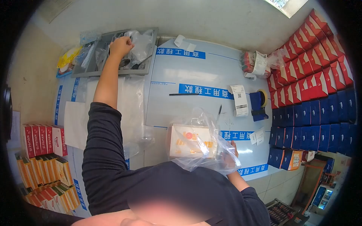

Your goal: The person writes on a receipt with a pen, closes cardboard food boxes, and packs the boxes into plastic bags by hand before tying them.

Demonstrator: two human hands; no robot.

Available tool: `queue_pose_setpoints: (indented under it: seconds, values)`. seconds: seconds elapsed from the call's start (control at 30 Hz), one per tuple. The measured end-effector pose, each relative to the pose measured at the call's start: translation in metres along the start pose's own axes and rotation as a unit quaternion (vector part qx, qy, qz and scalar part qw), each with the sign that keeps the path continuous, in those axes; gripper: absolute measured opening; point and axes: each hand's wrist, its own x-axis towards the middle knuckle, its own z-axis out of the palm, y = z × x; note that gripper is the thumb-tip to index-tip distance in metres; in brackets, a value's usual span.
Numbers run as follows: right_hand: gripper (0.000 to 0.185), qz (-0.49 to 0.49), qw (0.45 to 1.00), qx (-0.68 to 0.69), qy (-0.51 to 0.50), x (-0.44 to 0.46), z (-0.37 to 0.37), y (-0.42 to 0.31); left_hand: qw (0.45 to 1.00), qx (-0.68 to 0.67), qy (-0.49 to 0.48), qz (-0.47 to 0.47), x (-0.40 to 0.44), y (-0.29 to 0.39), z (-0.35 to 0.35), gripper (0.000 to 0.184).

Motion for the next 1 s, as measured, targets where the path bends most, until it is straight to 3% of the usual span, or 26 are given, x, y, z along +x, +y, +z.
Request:
queue_pose_setpoints:
  seconds: [0.07, 0.13, 0.17, 0.23, 0.37, 0.47, 0.53, 0.57, 0.63, 0.67, 0.73, 0.77, 0.8, 0.83, 0.87, 0.97, 1.0]
  values:
    - [0.055, 0.030, 0.997, 0.074, 0.012, 0.002, -0.003, -0.006, 0.999, -0.042, 0.020, 0.000, 0.003, -0.003, 0.003, 0.013]
    - [0.055, 0.042, 0.999, 0.031, -0.016, 0.002, -0.003, -0.004, 0.984, -0.175, 0.029, -0.036, 0.012, -0.012, 0.015, 0.016]
    - [0.055, 0.046, 0.998, 0.017, -0.026, 0.001, -0.003, -0.002, 0.984, -0.175, 0.029, -0.035, 0.013, -0.012, 0.018, 0.016]
    - [0.057, -0.045, 0.990, -0.131, -0.011, -0.004, 0.003, 0.014, 0.969, -0.206, 0.133, -0.031, 0.015, -0.012, 0.022, 0.026]
    - [0.056, -0.029, 0.984, -0.173, -0.034, -0.013, 0.007, 0.023, 0.957, -0.253, 0.125, -0.065, 0.011, -0.002, -0.003, 0.033]
    - [0.056, 0.021, 0.980, -0.185, -0.071, -0.015, 0.007, 0.021, 0.938, -0.272, 0.205, -0.065, 0.010, -0.005, -0.018, 0.031]
    - [0.061, 0.088, 0.975, -0.143, -0.143, -0.019, 0.012, 0.033, 0.917, -0.243, 0.309, -0.073, 0.009, -0.016, -0.031, 0.029]
    - [0.061, 0.091, 0.976, -0.142, -0.137, -0.022, 0.017, 0.042, 0.916, -0.245, 0.310, -0.067, 0.010, -0.024, -0.036, 0.029]
    - [0.064, 0.033, 0.978, -0.167, -0.119, -0.027, 0.028, 0.059, 0.864, -0.305, 0.393, -0.078, 0.007, -0.038, -0.048, 0.024]
    - [0.057, 0.057, 0.989, -0.109, -0.086, -0.011, 0.005, 0.024, 0.863, -0.304, 0.398, -0.074, -0.003, -0.028, -0.067, 0.024]
    - [0.041, 0.060, 0.996, 0.032, -0.051, 0.001, 0.006, 0.079, 0.854, -0.319, 0.408, -0.040, -0.047, 0.014, -0.129, 0.020]
    - [0.028, 0.224, 0.963, 0.150, 0.021, 0.025, -0.009, 0.065, 0.864, -0.397, 0.309, -0.018, -0.073, 0.035, -0.155, 0.018]
    - [0.025, 0.272, 0.881, 0.366, 0.125, 0.060, -0.049, 0.007, 0.861, -0.468, 0.199, 0.006, -0.101, 0.059, -0.180, 0.017]
    - [0.025, 0.161, 0.925, 0.307, 0.156, 0.089, -0.083, -0.036, 0.878, -0.462, 0.113, 0.063, -0.134, 0.088, -0.202, 0.015]
    - [0.028, 0.080, 0.922, 0.351, 0.143, 0.106, -0.116, -0.074, 0.896, -0.393, 0.070, 0.193, -0.162, 0.114, -0.211, 0.014]
    - [0.048, -0.153, 0.921, 0.357, 0.037, 0.119, -0.180, -0.193, 0.849, -0.364, -0.117, 0.366, -0.244, 0.192, -0.236, 0.010]
    - [0.050, -0.161, 0.924, 0.347, 0.007, 0.110, -0.192, -0.234, 0.833, -0.364, -0.098, 0.405, -0.263, 0.211, -0.235, 0.009]
